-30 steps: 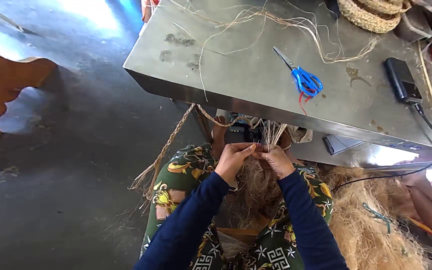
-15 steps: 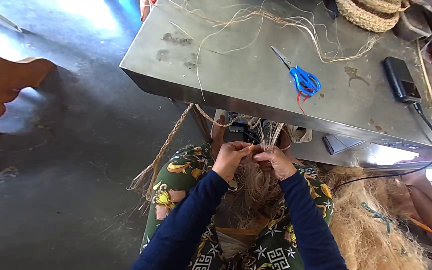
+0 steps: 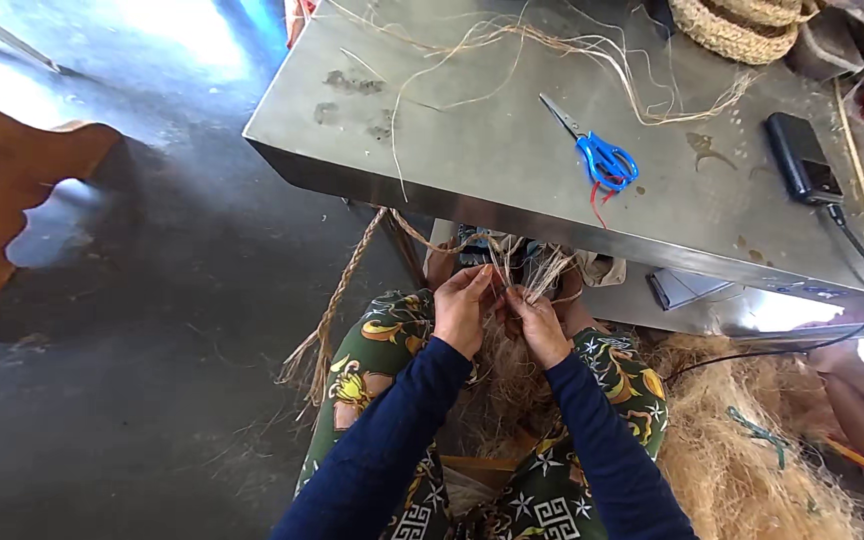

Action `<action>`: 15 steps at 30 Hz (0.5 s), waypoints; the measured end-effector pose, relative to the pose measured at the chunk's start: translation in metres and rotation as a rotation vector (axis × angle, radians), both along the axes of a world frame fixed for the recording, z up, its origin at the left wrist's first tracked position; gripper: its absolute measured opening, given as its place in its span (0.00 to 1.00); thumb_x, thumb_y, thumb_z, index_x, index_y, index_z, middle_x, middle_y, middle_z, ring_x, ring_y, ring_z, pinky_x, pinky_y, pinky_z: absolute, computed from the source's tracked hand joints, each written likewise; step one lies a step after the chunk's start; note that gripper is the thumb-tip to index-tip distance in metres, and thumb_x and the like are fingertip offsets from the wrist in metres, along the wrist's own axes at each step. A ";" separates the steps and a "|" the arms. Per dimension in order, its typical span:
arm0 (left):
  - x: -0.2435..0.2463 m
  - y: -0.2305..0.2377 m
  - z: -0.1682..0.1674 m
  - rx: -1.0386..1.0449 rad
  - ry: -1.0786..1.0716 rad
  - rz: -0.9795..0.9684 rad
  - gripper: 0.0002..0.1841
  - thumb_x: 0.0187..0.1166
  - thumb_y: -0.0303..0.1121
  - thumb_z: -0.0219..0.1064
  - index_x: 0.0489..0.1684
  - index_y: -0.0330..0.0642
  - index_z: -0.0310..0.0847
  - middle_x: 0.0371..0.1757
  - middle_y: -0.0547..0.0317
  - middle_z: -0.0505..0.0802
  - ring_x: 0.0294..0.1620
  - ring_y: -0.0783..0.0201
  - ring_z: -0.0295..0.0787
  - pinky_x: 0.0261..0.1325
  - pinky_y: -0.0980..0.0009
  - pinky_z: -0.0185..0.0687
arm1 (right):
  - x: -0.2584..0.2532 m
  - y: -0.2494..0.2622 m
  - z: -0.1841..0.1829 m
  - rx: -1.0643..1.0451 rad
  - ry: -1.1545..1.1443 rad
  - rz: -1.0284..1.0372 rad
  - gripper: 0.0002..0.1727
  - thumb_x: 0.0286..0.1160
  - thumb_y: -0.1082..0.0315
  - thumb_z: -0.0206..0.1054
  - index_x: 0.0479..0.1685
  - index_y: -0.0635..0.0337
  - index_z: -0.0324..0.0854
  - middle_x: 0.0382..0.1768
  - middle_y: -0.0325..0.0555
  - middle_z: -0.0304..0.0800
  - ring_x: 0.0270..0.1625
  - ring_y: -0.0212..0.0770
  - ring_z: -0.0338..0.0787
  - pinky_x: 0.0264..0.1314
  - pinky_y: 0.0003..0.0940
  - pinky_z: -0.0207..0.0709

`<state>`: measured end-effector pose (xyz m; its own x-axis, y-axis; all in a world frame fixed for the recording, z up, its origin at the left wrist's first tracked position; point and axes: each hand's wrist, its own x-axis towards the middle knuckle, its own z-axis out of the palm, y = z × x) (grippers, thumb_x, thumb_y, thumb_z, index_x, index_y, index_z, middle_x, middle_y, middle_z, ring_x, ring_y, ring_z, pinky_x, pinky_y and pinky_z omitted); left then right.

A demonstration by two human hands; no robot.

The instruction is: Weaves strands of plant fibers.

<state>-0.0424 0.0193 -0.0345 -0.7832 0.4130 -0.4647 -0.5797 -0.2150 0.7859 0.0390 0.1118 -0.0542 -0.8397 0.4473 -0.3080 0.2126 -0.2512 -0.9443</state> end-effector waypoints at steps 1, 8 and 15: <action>0.001 0.001 0.000 -0.007 -0.008 -0.005 0.08 0.88 0.31 0.61 0.49 0.38 0.85 0.39 0.57 0.94 0.32 0.69 0.90 0.37 0.74 0.87 | -0.001 -0.002 0.001 0.023 -0.013 -0.007 0.20 0.94 0.65 0.49 0.38 0.64 0.84 0.22 0.37 0.82 0.16 0.27 0.70 0.23 0.23 0.69; 0.002 0.004 -0.005 0.008 -0.023 0.018 0.09 0.89 0.30 0.61 0.51 0.37 0.85 0.43 0.54 0.96 0.36 0.67 0.93 0.39 0.73 0.88 | -0.003 -0.008 0.002 0.033 -0.057 -0.049 0.19 0.94 0.65 0.52 0.35 0.63 0.84 0.19 0.38 0.81 0.16 0.28 0.71 0.23 0.24 0.71; 0.003 0.004 -0.004 0.010 -0.002 0.047 0.09 0.88 0.31 0.61 0.52 0.37 0.85 0.43 0.55 0.96 0.36 0.68 0.93 0.39 0.73 0.88 | -0.002 -0.008 0.000 0.086 -0.097 -0.032 0.19 0.93 0.66 0.53 0.35 0.64 0.84 0.19 0.38 0.81 0.15 0.28 0.71 0.23 0.24 0.70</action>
<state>-0.0396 0.0233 -0.0381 -0.8010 0.3806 -0.4621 -0.5702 -0.2501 0.7825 0.0367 0.1036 -0.0538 -0.7928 0.5012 -0.3468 0.2974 -0.1785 -0.9379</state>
